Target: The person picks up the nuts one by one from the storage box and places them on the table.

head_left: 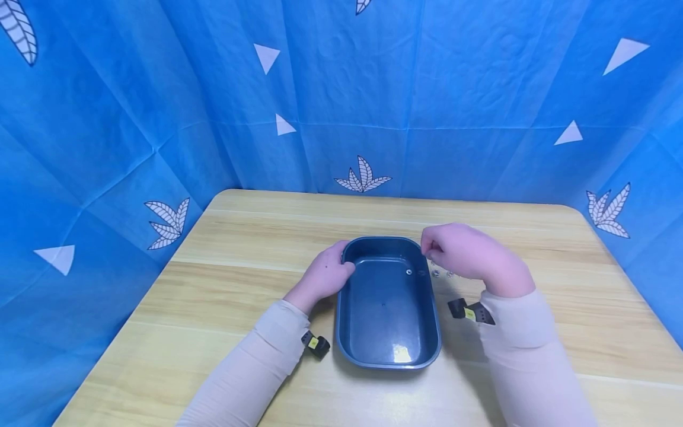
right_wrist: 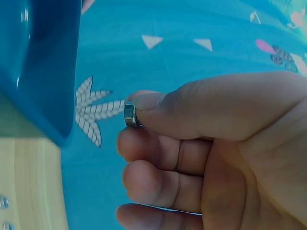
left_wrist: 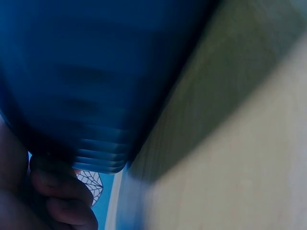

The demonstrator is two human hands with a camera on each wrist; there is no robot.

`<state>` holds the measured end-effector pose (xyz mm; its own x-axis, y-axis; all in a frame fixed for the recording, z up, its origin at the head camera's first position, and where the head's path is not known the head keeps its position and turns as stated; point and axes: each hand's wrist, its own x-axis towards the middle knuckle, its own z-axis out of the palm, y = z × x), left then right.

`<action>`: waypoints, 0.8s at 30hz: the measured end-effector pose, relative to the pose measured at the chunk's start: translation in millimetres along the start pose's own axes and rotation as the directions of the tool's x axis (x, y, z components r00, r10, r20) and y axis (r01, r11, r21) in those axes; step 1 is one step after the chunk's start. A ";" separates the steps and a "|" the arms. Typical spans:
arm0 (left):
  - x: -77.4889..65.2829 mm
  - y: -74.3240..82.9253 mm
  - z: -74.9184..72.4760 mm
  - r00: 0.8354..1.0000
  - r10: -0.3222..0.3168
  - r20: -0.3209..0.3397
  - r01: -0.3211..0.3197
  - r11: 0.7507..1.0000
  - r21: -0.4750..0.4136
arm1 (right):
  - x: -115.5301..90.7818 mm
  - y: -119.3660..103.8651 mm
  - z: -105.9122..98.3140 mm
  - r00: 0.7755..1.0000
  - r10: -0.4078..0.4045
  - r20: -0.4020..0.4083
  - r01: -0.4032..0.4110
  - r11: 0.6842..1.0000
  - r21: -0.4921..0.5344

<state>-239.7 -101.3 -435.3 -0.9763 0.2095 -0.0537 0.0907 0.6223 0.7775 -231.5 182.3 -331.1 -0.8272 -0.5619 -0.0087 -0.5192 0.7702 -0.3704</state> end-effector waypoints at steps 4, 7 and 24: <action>0.5 -1.3 0.2 1.000 -0.001 0.003 0.001 1.000 -0.003 | -1.3 10.3 -2.2 0.999 0.049 0.017 -0.049 0.998 0.025; 0.6 -2.3 0.5 1.000 -0.001 0.006 0.001 1.000 -0.012 | -1.1 17.5 -2.7 0.998 0.067 0.022 -0.067 0.997 0.026; 0.9 -1.8 0.3 1.000 -0.016 0.008 0.016 1.000 -0.017 | 5.1 48.7 9.5 0.978 0.171 0.117 -0.175 0.984 0.025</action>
<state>-240.8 -102.0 -436.9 -0.9760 0.2057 -0.0712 0.0717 0.6125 0.7873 -258.9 214.1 -358.1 -0.8728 -0.4534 -0.1806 -0.3610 0.8488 -0.3863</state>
